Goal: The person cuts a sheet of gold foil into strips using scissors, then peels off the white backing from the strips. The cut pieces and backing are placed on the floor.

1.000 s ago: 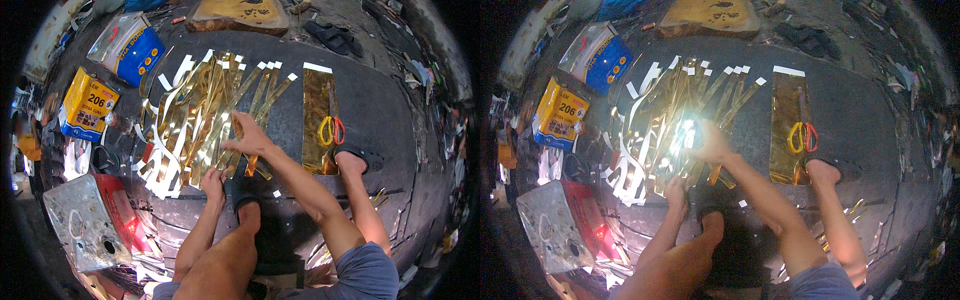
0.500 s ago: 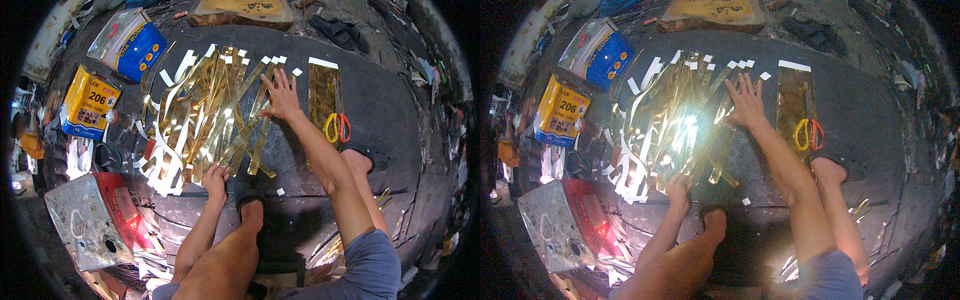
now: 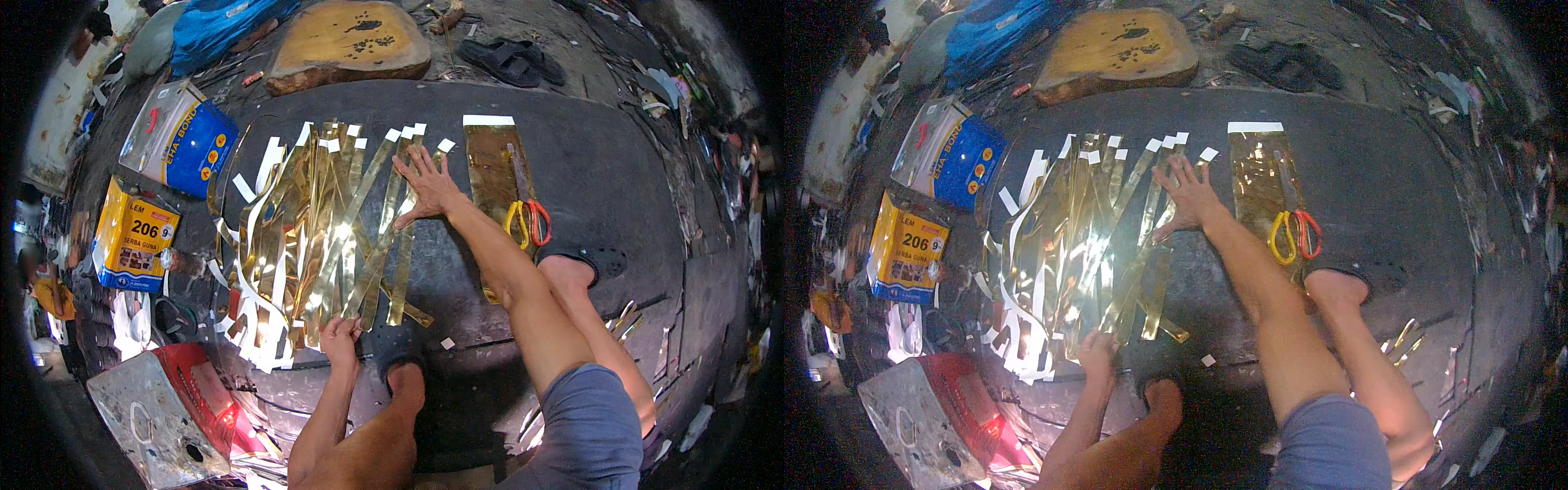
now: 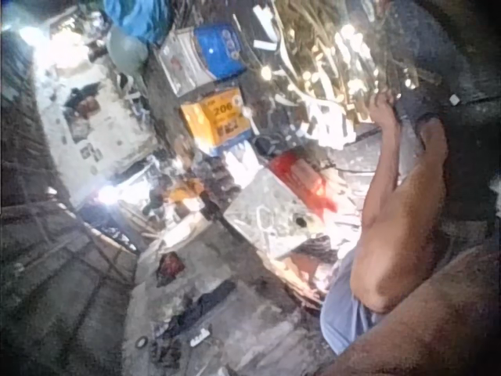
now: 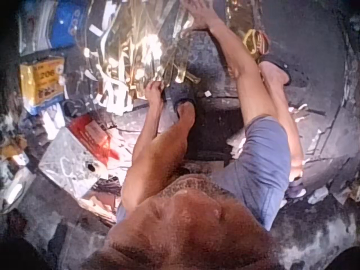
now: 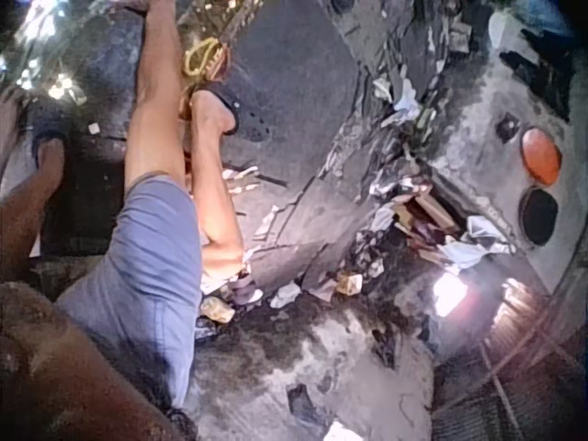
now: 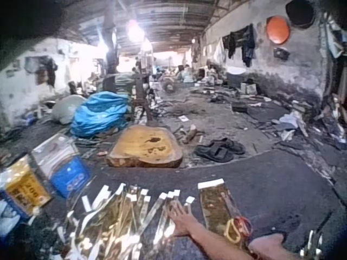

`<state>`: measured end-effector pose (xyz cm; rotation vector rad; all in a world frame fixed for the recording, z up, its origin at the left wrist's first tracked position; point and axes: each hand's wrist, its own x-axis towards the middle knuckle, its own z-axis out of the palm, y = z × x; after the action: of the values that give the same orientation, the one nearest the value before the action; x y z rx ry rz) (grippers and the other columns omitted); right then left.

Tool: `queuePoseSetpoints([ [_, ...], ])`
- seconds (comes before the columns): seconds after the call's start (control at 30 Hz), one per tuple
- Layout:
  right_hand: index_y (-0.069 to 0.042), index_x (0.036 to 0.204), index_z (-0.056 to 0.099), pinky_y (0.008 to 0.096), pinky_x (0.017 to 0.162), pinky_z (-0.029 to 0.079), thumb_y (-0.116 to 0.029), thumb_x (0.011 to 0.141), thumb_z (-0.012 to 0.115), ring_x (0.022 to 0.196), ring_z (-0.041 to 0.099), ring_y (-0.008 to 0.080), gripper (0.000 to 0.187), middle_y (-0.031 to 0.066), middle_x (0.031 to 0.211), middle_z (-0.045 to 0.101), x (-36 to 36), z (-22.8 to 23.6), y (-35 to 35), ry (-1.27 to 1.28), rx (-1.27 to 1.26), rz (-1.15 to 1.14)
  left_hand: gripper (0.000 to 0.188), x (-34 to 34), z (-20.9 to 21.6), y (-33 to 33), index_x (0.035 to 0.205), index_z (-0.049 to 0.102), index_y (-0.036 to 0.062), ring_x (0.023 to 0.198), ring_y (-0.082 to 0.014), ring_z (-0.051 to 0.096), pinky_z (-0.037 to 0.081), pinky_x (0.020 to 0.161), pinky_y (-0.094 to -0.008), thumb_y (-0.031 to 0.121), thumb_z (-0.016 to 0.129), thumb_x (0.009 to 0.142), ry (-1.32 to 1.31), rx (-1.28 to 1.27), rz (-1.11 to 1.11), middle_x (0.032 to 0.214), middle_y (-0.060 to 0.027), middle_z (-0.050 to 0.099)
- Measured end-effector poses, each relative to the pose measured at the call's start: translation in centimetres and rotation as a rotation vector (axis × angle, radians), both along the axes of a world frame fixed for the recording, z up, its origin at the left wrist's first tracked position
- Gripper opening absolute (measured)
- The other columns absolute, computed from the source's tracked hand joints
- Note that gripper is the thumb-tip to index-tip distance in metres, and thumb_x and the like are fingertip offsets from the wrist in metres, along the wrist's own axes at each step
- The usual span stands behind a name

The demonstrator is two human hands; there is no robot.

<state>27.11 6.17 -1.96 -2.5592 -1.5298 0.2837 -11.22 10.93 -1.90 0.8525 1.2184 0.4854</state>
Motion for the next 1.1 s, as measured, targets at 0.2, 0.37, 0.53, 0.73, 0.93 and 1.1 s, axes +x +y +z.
queuePoseSetpoints([
  [0.2, -0.024, 0.159, 0.012, 0.0697, 0.116, 0.008, -0.091, 0.043, 0.069, 0.151, 0.006, 0.0424, 0.146, 0.0191, 0.164, 0.009, 0.2, 0.9, -0.5, -0.014, 0.018, -0.005, 0.004, 1.2, 1.5, -0.2, 0.092, 0.064, 0.0006, 0.071, -0.0134, 0.065, 0.053, 0.062, -0.0247, 0.000, 0.060, 0.090, 0.017, 0.040, -0.029, 0.087, -0.0116, 0.072],
  [0.37, -0.011, 0.146, 0.041, 0.0541, 0.115, 0.028, -0.066, 0.073, 0.072, 0.141, 0.034, 0.0388, 0.096, 0.0221, 0.148, 0.040, -3.0, 4.0, -3.6, -0.005, 0.528, -0.187, 0.003, 0.2, 3.5, 2.9, 0.091, 0.062, 0.0017, 0.072, -0.0157, 0.066, 0.052, 0.061, -0.0250, 0.001, 0.060, 0.092, 0.125, 0.669, -0.086, 0.085, -0.0121, 0.071],
  [0.53, -0.001, 0.118, 0.058, 0.0491, 0.103, 0.041, -0.032, 0.082, 0.073, 0.120, 0.050, 0.0378, 0.049, 0.0198, 0.125, 0.052, -4.0, 4.7, -14.2, -0.066, 0.441, -0.743, 0.007, -4.4, 6.9, 8.3, 0.099, 0.060, -0.0004, 0.079, -0.0180, 0.068, 0.055, 0.066, -0.0249, 0.004, 0.061, 0.094, 0.108, 0.596, 0.399, 0.090, -0.0117, 0.070],
  [0.73, 0.005, 0.119, 0.049, 0.0470, 0.095, 0.049, -0.031, 0.075, 0.080, 0.113, 0.057, 0.0426, 0.065, 0.0257, 0.122, 0.053, -2.4, 4.0, -21.5, 0.059, 0.112, -1.050, 0.057, -2.7, 9.6, 0.7, 0.132, 0.053, -0.0027, 0.118, -0.0307, 0.055, 0.042, 0.104, -0.0427, 0.018, 0.077, 0.085, 0.631, 1.232, 0.213, 0.129, -0.0184, 0.058],
  [0.93, 0.004, 0.112, 0.060, 0.0456, 0.090, 0.055, -0.024, 0.066, 0.083, 0.106, 0.066, 0.0408, 0.059, 0.0243, 0.115, 0.066, 0.1, 4.2, -21.2, 0.185, 0.010, -1.151, 0.014, 8.0, 11.4, -7.2, 0.099, 0.069, -0.0006, 0.072, -0.0137, 0.069, 0.053, 0.064, -0.0237, 0.011, 0.067, 0.091, -0.033, 0.470, -0.742, 0.081, -0.0086, 0.072],
  [1.1, 0.000, 0.107, 0.070, 0.0420, 0.091, 0.055, -0.042, 0.061, 0.082, 0.105, 0.069, 0.0358, 0.063, 0.0213, 0.111, 0.070, 0.2, 6.3, -20.2, 0.270, -0.008, -1.276, 0.031, 15.4, 2.5, -12.0, 0.106, 0.063, -0.0056, 0.076, -0.0267, 0.074, 0.061, 0.067, -0.0348, 0.023, 0.064, 0.094, 0.120, -0.416, -1.023, 0.092, -0.0204, 0.072],
])
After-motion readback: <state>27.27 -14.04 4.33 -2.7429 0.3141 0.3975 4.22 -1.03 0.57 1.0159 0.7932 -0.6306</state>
